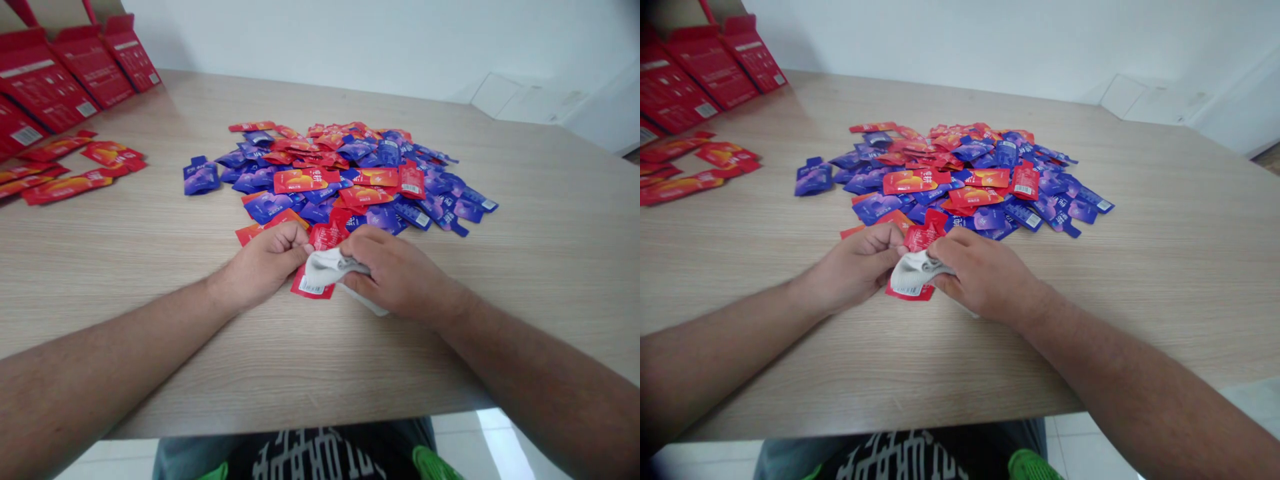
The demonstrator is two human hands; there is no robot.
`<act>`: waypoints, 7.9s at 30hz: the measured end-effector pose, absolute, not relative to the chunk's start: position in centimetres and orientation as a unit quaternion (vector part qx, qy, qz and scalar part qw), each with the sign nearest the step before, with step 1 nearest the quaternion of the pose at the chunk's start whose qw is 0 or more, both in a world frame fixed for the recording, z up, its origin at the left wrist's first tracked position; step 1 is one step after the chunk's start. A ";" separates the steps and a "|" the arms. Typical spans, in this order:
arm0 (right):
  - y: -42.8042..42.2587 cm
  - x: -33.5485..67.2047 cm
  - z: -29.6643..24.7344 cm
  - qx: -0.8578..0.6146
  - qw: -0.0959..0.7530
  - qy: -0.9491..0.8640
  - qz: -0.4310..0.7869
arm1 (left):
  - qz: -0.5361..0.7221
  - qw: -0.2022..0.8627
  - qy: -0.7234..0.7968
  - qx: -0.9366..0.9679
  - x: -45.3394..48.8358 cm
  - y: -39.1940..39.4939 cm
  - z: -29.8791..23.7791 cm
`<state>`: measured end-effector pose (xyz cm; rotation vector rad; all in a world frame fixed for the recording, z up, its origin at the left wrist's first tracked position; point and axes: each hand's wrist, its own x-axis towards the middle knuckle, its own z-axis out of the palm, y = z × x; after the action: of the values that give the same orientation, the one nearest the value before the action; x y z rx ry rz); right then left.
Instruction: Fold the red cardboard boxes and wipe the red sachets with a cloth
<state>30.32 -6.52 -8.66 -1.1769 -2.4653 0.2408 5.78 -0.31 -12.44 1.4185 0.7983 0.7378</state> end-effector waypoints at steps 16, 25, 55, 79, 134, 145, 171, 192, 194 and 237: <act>-6.7 30.0 -8.5 -0.438 0.219 -0.868 0.082 | 0.332 0.633 0.342 0.610 5.8 -0.4 -12.6; -7.1 29.7 -8.2 -0.421 0.146 -0.889 0.109 | 0.338 0.594 0.340 0.646 5.8 -0.4 -12.5; -7.4 29.2 -8.4 -0.393 0.136 -0.901 0.121 | 0.341 0.635 0.339 0.604 5.8 -0.5 -12.3; -5.4 31.3 -8.1 -0.518 0.303 -0.799 0.033 | 0.310 0.640 0.258 0.654 5.3 -0.1 -12.1; -8.4 28.6 -8.1 -0.460 0.193 -0.863 0.080 | 0.377 0.508 0.352 0.690 6.0 -0.9 -11.5; -8.4 28.2 -8.2 -0.447 0.186 -0.871 0.081 | 0.377 0.511 0.359 0.684 5.9 -0.6 -11.9; -8.1 28.3 -8.3 -0.439 0.157 -0.878 0.107 | 0.370 0.501 0.351 0.699 5.9 -0.9 -11.7; -5.8 31.1 -7.3 -0.512 0.292 -0.807 0.034 | 0.308 0.571 0.284 0.706 5.2 -0.9 -11.7; -5.8 31.1 -7.3 -0.517 0.301 -0.800 0.037 | 0.308 0.568 0.282 0.709 5.2 -0.8 -11.7; -9.1 27.5 -7.7 -0.415 0.125 -0.895 0.107 | 0.341 0.551 0.352 0.675 5.8 -1.1 -11.4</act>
<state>27.53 -9.08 -7.69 -1.2103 -2.6061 0.3115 5.84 -1.15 -11.39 1.5973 0.8331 0.8055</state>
